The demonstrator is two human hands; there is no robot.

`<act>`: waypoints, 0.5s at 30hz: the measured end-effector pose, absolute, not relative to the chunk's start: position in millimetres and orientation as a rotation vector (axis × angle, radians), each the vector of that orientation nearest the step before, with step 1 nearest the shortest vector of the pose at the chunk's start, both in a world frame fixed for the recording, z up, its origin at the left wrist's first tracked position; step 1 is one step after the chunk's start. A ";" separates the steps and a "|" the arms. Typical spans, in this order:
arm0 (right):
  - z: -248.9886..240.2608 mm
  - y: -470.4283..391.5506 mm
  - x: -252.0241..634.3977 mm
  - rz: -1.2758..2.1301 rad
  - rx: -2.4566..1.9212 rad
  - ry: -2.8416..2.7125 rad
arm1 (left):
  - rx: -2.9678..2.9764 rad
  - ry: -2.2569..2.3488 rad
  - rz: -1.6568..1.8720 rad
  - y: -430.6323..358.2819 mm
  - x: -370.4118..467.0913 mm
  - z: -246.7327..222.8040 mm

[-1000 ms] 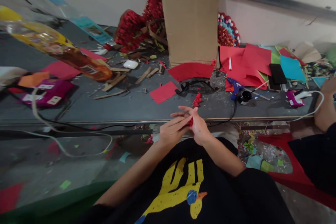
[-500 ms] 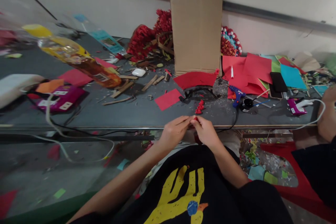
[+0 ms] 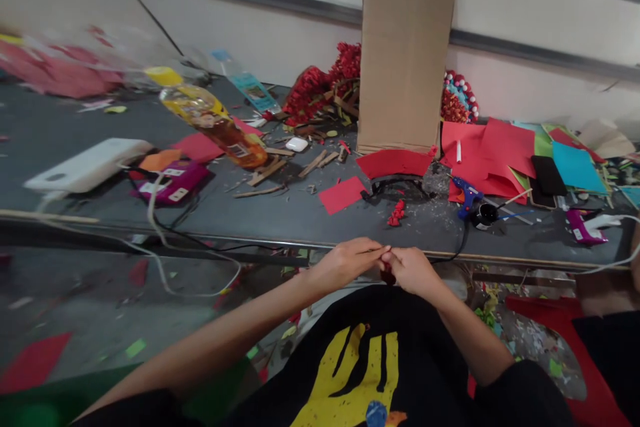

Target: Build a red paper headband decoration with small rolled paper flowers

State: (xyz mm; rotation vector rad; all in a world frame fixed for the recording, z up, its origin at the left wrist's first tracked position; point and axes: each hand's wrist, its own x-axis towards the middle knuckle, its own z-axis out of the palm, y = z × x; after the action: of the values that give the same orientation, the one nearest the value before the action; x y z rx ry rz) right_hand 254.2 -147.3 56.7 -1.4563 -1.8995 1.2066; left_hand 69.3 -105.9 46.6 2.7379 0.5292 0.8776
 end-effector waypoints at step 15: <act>45.1 -156.2 252.1 0.981 -1.316 -1.406 | 1.552 0.828 1.155 -125.1 89.7 52.1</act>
State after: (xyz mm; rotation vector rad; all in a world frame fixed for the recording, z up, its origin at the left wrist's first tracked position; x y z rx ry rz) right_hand 252.1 -156.2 45.1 -1.3161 -1.4057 0.9813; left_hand 89.7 -125.1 52.1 1.5517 0.8280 1.1552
